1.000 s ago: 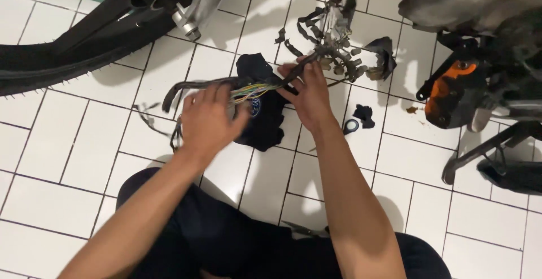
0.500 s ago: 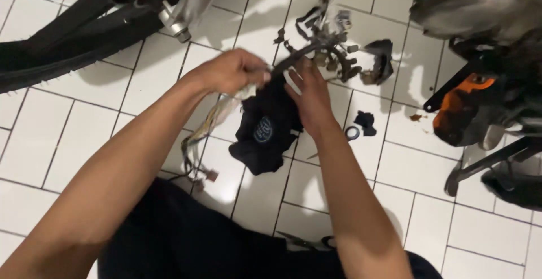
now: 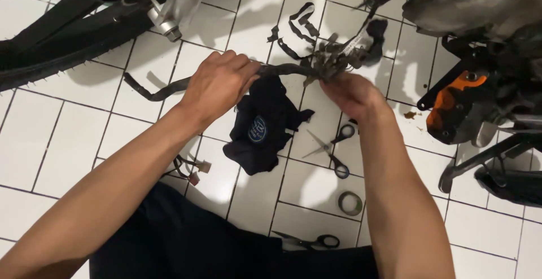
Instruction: Stripping old protective fabric and tape from an electrical wiring harness using scissors.
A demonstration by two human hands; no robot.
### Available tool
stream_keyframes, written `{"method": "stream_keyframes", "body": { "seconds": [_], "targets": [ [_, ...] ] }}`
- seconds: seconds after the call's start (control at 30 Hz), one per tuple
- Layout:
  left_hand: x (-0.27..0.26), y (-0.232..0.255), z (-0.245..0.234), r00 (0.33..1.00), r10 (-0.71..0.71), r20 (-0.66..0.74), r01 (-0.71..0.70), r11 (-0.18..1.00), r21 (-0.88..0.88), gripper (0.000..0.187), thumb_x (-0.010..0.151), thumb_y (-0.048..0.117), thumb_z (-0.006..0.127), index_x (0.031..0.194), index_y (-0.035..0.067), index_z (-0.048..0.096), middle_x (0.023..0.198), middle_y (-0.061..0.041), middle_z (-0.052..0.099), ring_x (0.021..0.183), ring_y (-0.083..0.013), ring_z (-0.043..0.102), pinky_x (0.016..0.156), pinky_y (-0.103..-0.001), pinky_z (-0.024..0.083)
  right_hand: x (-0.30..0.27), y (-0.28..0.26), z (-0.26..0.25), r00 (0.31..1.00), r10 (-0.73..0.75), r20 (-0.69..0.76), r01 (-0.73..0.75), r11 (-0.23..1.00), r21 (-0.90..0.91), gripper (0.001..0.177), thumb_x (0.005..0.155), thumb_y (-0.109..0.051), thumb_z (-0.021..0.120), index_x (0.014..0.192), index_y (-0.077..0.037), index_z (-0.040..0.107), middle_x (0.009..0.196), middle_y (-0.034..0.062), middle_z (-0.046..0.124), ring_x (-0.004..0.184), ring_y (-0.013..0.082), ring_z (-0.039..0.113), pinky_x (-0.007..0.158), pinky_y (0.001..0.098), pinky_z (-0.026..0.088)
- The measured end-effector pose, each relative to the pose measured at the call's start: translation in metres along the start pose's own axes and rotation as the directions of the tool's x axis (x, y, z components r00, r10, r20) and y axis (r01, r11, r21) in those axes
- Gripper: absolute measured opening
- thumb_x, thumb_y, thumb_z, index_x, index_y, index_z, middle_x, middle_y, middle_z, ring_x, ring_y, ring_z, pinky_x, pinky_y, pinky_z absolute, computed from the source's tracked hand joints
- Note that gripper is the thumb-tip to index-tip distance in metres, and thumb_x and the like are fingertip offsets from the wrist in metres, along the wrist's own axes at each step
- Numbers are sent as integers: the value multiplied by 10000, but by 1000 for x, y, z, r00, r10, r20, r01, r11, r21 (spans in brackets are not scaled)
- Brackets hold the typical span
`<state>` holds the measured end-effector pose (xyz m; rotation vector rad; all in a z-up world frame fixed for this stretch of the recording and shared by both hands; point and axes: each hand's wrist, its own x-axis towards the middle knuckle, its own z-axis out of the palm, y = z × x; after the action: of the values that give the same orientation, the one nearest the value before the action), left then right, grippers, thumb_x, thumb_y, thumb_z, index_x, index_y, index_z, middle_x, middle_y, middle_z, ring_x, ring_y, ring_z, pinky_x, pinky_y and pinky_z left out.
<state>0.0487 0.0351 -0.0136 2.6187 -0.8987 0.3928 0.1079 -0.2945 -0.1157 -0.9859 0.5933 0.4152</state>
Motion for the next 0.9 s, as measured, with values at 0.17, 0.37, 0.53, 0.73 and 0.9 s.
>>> {"method": "stream_keyframes", "body": {
  "seconds": [0.17, 0.37, 0.53, 0.73, 0.9],
  "targets": [
    [1, 7, 11, 998, 11, -58, -8, 999, 50, 192, 910, 99, 675, 1093, 51, 704, 958, -82, 650, 938, -278, 622, 843, -418, 501, 76, -12, -33, 948, -257, 190, 282, 952, -119, 198, 1029, 7, 555, 1215, 29, 617, 1206, 143, 680, 1132, 264, 628, 973, 372, 521],
    [-3, 21, 35, 994, 16, -104, -6, 995, 98, 304, 836, 66, 654, 1137, 48, 694, 1001, -89, 607, 946, -279, 593, 848, -390, 511, 4, 10, 2, 949, -216, -232, 235, 970, 57, 289, 1002, -110, 480, 1259, -23, 578, 1198, 131, 662, 1040, 240, 659, 891, 396, 579],
    [-25, 39, 48, 995, 13, -104, -5, 997, 71, 338, 838, 52, 646, 1173, 31, 682, 1012, -89, 593, 925, -268, 578, 838, -384, 513, -63, 69, 10, 811, -458, -364, 368, 883, -292, 351, 987, -105, 501, 1327, -33, 546, 1201, 113, 631, 991, 199, 651, 841, 356, 579],
    [-41, 47, 61, 995, -7, -96, 20, 992, 127, 344, 840, 39, 640, 1181, 38, 684, 1002, -89, 590, 931, -270, 574, 815, -378, 510, -76, 69, 17, 730, -658, 182, 461, 278, -843, 455, 1008, -48, 520, 1462, -85, 532, 1077, 101, 670, 896, 186, 638, 791, 334, 532],
    [-47, 44, 76, 998, -54, -32, 58, 988, 145, 318, 808, 61, 635, 1124, 80, 672, 967, -81, 581, 911, -275, 574, 803, -394, 522, -30, 72, -2, 732, -629, 261, 475, 197, -858, 390, 1046, -130, 606, 1429, -63, 593, 1068, 120, 687, 934, 188, 663, 860, 337, 555]
  ]
}}
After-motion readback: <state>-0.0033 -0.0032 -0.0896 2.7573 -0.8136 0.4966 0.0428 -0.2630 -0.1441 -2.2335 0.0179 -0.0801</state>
